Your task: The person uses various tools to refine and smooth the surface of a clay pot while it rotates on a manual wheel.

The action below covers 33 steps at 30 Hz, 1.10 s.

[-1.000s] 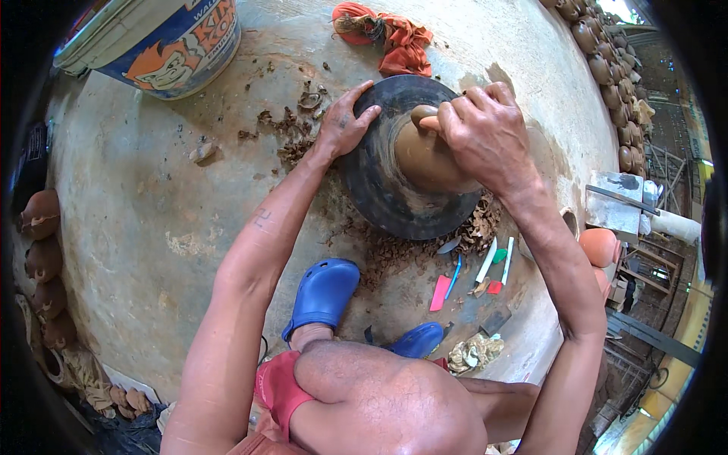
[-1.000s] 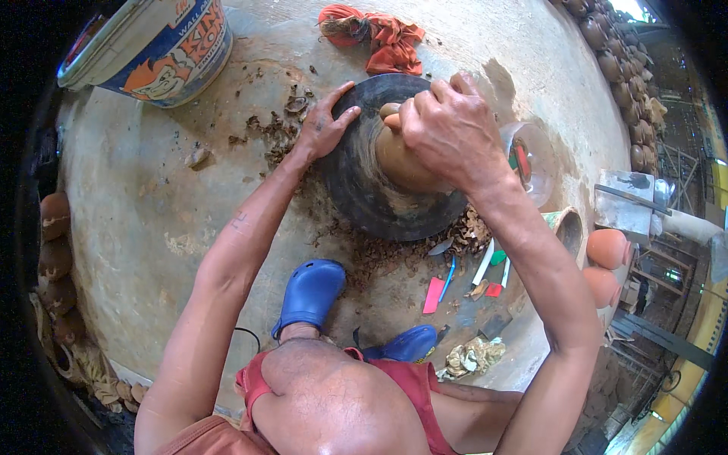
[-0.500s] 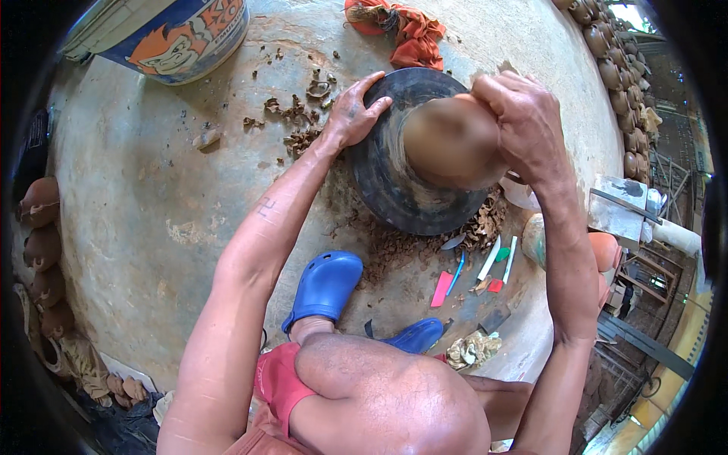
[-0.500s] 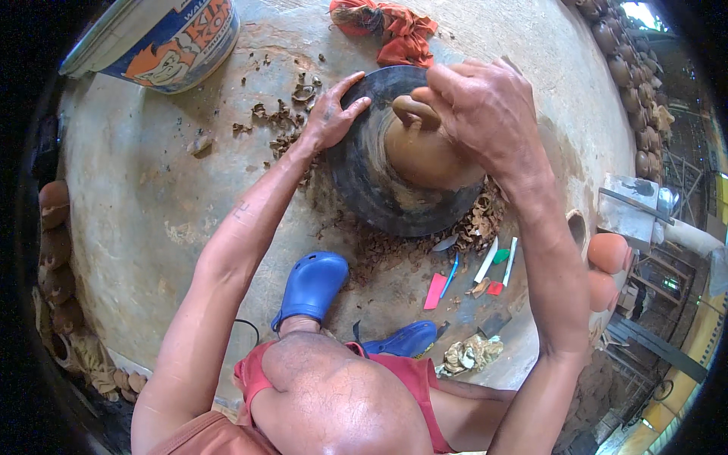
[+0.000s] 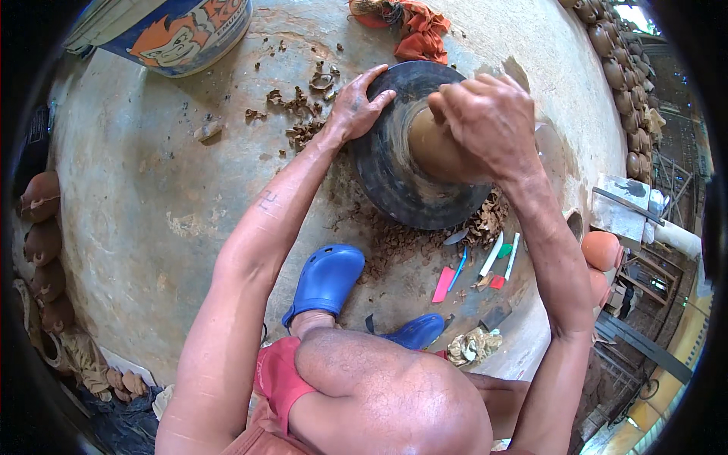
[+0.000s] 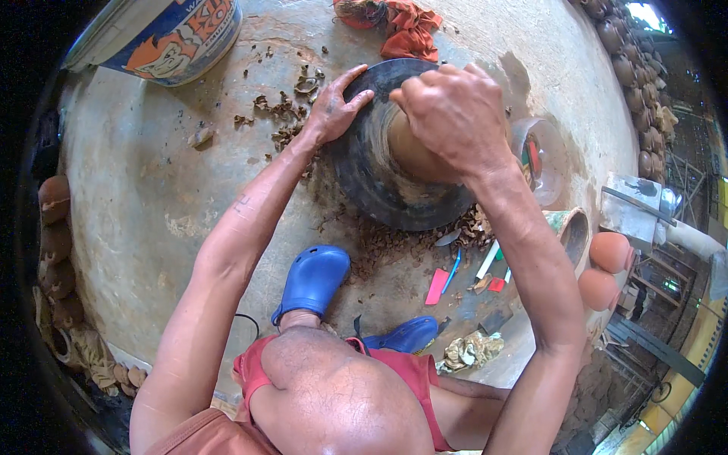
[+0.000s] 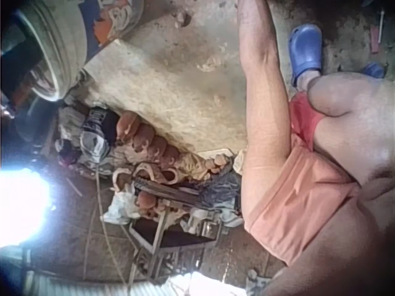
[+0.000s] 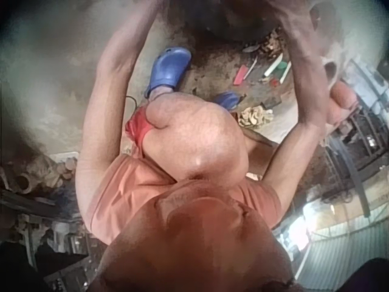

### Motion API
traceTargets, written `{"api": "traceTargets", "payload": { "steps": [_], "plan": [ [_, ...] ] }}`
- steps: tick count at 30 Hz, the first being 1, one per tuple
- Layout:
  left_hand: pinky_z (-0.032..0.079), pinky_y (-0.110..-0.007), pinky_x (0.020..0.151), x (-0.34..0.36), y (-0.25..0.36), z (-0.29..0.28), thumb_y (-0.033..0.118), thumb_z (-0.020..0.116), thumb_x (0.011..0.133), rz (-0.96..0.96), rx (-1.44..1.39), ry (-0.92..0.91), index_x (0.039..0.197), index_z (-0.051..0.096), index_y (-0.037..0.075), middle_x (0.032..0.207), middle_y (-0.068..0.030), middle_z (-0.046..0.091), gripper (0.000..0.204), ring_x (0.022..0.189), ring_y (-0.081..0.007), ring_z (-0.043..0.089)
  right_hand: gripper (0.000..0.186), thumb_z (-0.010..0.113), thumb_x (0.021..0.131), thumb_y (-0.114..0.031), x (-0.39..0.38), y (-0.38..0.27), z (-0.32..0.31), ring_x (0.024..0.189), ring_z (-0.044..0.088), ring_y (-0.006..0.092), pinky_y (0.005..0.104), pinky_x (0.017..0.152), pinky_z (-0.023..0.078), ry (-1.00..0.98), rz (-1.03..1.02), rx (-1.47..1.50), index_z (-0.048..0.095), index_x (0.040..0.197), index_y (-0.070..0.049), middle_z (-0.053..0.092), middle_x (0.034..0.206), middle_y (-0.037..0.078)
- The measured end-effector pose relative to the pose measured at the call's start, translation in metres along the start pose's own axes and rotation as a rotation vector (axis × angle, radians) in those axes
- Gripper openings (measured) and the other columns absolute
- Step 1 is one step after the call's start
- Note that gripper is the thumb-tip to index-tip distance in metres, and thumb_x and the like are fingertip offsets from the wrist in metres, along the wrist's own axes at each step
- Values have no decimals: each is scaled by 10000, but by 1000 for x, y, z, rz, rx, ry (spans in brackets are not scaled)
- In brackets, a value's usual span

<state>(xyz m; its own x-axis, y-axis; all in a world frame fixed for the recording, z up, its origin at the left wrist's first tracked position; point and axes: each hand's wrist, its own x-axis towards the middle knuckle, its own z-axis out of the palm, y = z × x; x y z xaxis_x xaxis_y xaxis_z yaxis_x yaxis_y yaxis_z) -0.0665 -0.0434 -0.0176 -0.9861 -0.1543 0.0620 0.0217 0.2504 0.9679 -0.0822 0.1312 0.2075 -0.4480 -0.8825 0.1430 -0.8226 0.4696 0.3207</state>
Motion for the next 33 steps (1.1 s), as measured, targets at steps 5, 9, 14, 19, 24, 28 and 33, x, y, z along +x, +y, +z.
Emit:
{"api": "traceTargets", "payload": {
  "steps": [5,9,14,19,24,28,33],
  "plan": [
    [528,-424,1115,-1,-2,4,369,751,966,-15,-22,-9,1519,592,77,1462,-199,665,646,1308,-339,674,324,770,943,-402,4,6,-13,725,727,262,423,657,570,136,282,99,688,788,-129,726,753,54],
    [526,-426,1118,0,-4,3,378,752,962,27,1,10,1517,594,78,1466,-201,662,651,1312,-341,671,213,783,899,-337,1,-2,-12,897,732,249,443,829,545,82,163,90,725,832,-143,749,820,36],
    [520,-423,1126,0,-4,3,383,753,958,22,-10,12,1513,599,71,1461,-205,666,655,1317,-341,668,180,741,921,-335,-3,2,-5,902,738,249,455,880,514,-75,64,67,777,846,-175,775,847,48],
    [515,-413,1121,0,-3,4,385,748,996,20,13,6,1552,575,122,1443,-205,684,638,1307,-327,679,269,765,938,-395,0,14,-12,771,734,287,480,813,528,45,245,176,762,824,-152,748,767,70],
    [516,-416,1119,0,-4,4,395,749,993,20,23,7,1550,577,125,1430,-205,692,643,1302,-330,682,320,817,877,-432,7,0,-21,901,749,312,468,889,539,108,197,143,757,836,-120,737,796,92],
    [521,-416,1111,3,-4,4,389,751,993,1,27,-8,1549,575,120,1409,-199,705,643,1282,-330,691,243,814,852,-335,5,0,-13,966,749,326,496,910,537,-181,172,153,789,928,-105,774,910,134],
    [506,-413,1134,2,-5,0,399,749,993,2,-4,-26,1551,569,107,1441,-201,685,655,1312,-329,672,230,799,842,-190,9,26,-29,940,760,355,481,894,573,-367,205,410,817,1050,-95,787,988,174]
  ]
}}
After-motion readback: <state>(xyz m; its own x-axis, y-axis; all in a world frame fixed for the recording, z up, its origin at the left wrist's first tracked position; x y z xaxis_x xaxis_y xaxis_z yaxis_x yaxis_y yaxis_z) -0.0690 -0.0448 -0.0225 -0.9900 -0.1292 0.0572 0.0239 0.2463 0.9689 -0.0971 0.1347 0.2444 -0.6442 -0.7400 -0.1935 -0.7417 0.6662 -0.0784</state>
